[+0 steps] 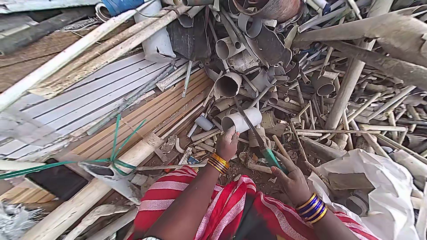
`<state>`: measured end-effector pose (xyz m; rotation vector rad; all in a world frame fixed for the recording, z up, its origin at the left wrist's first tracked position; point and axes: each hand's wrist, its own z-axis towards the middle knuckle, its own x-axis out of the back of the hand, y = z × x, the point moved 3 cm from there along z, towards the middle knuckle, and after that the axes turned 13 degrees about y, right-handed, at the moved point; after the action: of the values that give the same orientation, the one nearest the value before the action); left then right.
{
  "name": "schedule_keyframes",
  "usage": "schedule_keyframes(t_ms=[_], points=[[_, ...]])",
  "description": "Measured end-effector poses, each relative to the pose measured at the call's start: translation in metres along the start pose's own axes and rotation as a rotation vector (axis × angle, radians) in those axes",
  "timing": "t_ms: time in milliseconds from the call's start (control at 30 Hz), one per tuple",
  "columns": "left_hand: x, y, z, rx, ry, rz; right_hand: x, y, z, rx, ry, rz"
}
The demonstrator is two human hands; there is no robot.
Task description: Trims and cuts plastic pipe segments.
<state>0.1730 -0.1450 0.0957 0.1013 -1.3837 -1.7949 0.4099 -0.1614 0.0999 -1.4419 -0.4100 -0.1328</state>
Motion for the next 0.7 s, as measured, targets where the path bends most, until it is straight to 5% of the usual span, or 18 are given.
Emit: schedule_keyframes(t_ms=[100,433,567,700], points=[[-0.0015,0.0032,-0.0025,-0.057,-0.014,0.039,0.0025,-0.0007,0.0035,-0.276,0.06,0.218],[-0.0037,0.0005,-0.0023,-0.011,-0.021,0.032,-0.0049,-0.0008,-0.0038,-0.263,-0.003,0.257],[-0.0032,0.0021,-0.0015,-0.023,-0.039,0.051,-0.0025,0.0028,0.0006,-0.328,0.104,0.259],[-0.0011,-0.0004,0.0001,0.009,-0.072,0.089,-0.0049,-0.0014,-0.0036,-0.245,-0.024,0.214]])
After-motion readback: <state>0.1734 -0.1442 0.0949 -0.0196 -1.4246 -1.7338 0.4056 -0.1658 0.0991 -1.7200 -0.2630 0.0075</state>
